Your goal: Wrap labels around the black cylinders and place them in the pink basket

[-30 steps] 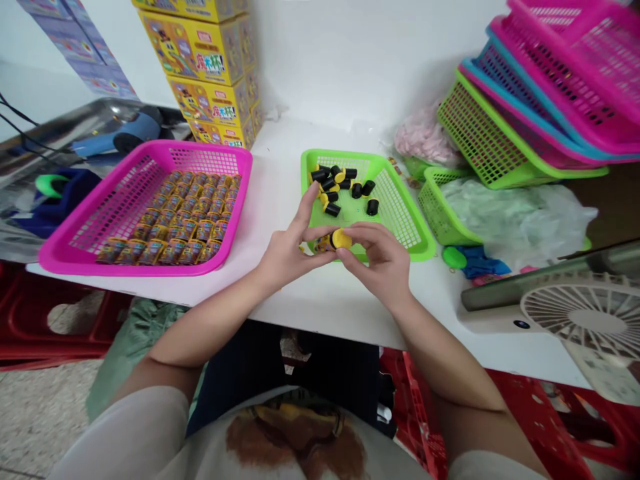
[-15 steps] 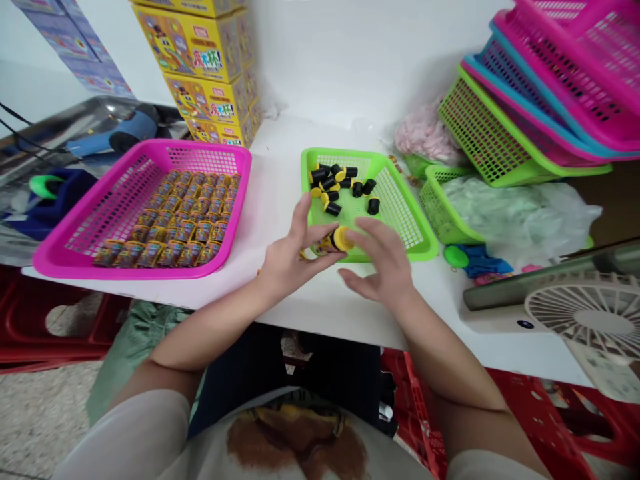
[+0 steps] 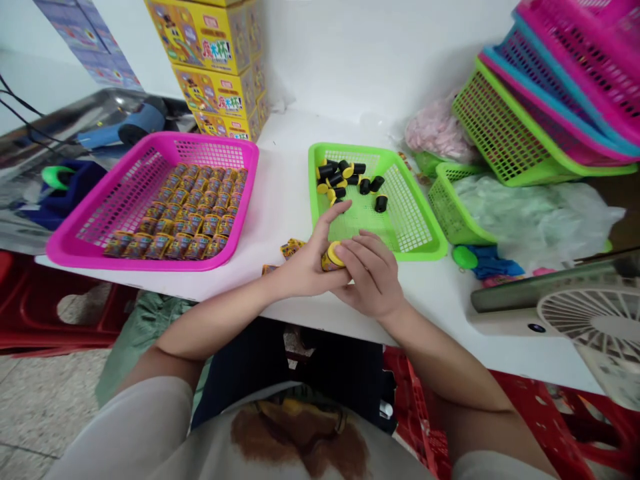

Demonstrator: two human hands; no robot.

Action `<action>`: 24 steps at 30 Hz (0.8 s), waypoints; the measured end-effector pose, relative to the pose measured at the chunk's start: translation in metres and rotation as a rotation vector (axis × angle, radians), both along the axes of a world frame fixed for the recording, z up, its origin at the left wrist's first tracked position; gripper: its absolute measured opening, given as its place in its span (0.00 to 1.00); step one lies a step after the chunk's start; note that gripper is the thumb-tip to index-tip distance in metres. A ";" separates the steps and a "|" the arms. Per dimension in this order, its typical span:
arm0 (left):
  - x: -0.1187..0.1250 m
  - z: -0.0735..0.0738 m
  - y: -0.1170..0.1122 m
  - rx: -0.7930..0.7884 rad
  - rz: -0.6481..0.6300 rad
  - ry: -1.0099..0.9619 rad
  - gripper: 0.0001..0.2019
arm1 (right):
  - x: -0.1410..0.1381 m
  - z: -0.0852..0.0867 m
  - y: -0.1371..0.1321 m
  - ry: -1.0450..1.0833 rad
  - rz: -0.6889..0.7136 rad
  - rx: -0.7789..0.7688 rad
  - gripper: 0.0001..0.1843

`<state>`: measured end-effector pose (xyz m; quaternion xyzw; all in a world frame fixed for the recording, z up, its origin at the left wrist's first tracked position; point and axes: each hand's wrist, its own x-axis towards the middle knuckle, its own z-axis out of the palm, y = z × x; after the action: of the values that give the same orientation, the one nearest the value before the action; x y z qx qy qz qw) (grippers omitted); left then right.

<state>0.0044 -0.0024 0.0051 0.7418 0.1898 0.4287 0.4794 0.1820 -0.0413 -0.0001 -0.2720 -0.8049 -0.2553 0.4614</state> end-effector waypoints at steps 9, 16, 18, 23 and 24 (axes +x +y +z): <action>0.010 0.001 -0.009 0.046 0.146 -0.060 0.44 | -0.008 -0.005 0.004 -0.059 -0.092 0.112 0.18; 0.004 0.001 0.002 0.090 0.049 -0.058 0.50 | -0.004 -0.008 0.002 -0.028 -0.148 0.131 0.19; 0.004 0.000 0.003 0.069 0.086 -0.034 0.50 | -0.004 -0.007 0.000 -0.016 -0.185 0.117 0.24; -0.003 0.003 0.005 -0.080 -0.122 0.022 0.56 | 0.000 -0.001 -0.006 0.003 -0.065 0.047 0.24; -0.006 0.005 0.005 -0.096 -0.193 0.041 0.57 | 0.002 0.000 -0.007 -0.008 -0.036 0.020 0.25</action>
<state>-0.0019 0.0030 0.0105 0.7415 0.1474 0.3556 0.5495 0.1841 -0.0486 -0.0002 -0.2809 -0.7992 -0.2725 0.4563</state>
